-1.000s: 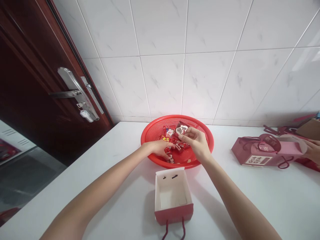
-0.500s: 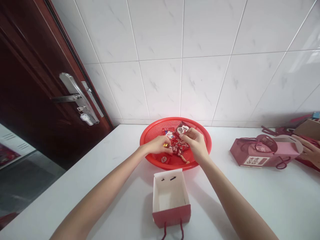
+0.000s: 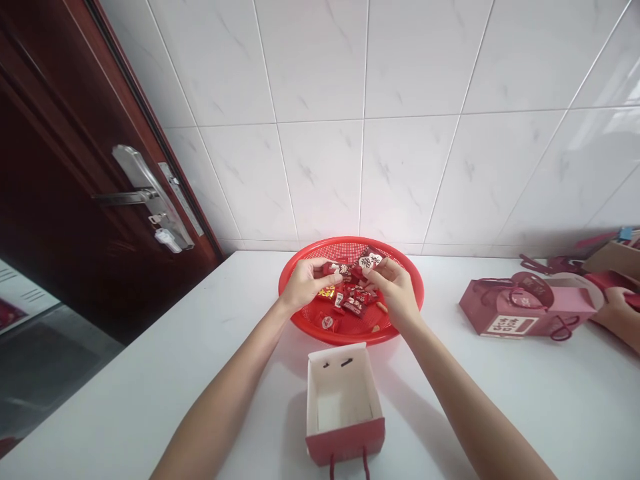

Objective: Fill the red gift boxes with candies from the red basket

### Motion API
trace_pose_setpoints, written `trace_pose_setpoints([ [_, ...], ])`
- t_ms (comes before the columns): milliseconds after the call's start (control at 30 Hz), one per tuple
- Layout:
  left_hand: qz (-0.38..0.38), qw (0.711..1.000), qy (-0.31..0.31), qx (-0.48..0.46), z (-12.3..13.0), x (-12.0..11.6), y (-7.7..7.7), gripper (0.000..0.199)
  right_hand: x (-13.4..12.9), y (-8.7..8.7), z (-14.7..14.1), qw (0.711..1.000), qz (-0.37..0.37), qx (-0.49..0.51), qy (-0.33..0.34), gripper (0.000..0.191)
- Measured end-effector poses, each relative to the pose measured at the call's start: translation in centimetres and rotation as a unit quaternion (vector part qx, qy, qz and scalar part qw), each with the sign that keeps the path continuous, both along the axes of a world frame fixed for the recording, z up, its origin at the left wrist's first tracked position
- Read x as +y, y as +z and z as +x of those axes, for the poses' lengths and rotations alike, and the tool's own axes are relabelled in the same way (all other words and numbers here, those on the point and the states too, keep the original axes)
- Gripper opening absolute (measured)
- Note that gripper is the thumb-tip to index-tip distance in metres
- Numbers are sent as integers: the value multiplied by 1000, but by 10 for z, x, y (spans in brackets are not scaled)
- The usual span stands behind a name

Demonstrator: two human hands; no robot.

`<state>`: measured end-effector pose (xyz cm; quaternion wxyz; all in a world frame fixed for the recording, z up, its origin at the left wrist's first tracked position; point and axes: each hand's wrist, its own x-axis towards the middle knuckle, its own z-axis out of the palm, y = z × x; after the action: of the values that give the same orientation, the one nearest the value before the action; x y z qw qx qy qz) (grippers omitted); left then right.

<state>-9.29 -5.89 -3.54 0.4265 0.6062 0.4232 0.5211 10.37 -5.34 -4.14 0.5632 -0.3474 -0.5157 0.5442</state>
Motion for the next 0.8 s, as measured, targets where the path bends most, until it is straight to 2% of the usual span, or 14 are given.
trace_pose_setpoints([
  [133, 0, 999, 30, -28, 0, -2, -1, 37, 1, -2, 0, 1000, 8, 4, 3, 34],
  [333, 6, 1000, 4, -26, 0, -4, -1, 36, -2, 1, 0, 1000, 1, -7, -7, 31],
  [533, 28, 997, 46, -61, 0, 1, -5, 38, -3, 2, 0, 1000, -11, 7, -7, 32],
  [667, 65, 993, 63, -78, 1, 2, -6, 30, -2, 1, 0, 1000, -9, 7, 4, 33],
  [800, 63, 991, 71, -90, 1, 0, -6, 30, -2, 1, 1, 1000, -19, -6, 19, 36],
])
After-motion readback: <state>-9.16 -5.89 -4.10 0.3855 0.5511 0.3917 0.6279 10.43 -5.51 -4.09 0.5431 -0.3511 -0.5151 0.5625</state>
